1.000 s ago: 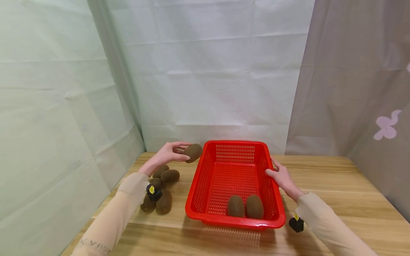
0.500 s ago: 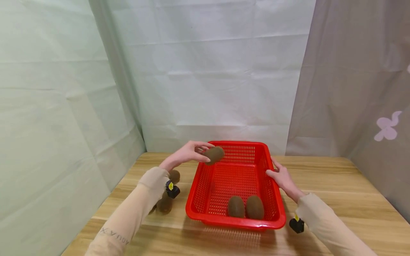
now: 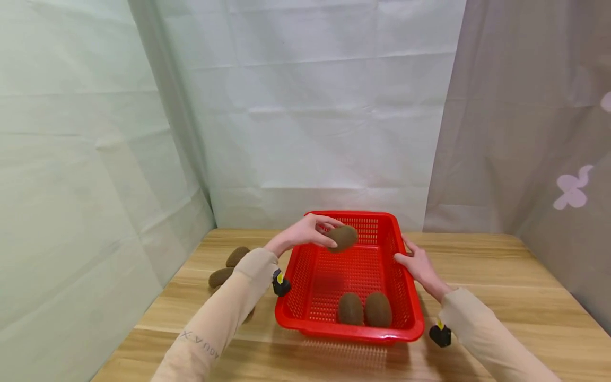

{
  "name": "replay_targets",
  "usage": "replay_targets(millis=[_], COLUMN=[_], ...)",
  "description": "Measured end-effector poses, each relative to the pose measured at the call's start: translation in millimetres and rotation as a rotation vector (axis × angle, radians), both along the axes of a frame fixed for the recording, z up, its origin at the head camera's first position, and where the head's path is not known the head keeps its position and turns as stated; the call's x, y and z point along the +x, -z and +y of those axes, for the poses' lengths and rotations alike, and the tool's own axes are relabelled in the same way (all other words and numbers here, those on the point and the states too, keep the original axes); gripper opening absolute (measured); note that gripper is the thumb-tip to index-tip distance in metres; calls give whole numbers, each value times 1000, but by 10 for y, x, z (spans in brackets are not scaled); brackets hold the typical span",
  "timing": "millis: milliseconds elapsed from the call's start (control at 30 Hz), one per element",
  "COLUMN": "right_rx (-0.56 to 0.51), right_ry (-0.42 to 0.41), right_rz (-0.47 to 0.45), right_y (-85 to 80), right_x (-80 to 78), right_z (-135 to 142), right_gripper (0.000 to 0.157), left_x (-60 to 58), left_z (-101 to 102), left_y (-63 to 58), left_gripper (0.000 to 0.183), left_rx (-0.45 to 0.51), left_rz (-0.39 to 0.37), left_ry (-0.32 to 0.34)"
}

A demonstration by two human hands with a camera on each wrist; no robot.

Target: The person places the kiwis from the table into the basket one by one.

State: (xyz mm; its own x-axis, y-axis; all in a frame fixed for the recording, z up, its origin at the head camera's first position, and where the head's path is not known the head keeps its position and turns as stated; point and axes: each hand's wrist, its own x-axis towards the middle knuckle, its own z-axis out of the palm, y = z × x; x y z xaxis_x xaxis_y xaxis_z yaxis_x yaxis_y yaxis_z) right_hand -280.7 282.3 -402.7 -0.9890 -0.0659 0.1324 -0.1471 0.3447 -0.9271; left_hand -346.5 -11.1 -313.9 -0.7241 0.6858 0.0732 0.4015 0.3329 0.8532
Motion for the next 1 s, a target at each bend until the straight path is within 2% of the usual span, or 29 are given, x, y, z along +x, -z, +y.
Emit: replay_targets(millis=[233, 533, 833, 1000], right_rx=[16, 18, -19, -30], right_ry=[3, -4, -12, -16], right_rz=[18, 20, 15, 3], right_y=[-6, 25, 14, 19], right_x=[-17, -17, -13, -5], right_z=[10, 27, 11, -13], right_gripper=[64, 64, 64, 64], left_x=[6, 66, 60, 56], left_z=[213, 457, 558, 565], left_y=[75, 212, 345, 464], left_gripper=[42, 42, 41, 43], left_rx=[-21, -67, -98, -116], left_rz=[1, -56, -86, -101], left_ry=[39, 92, 156, 163])
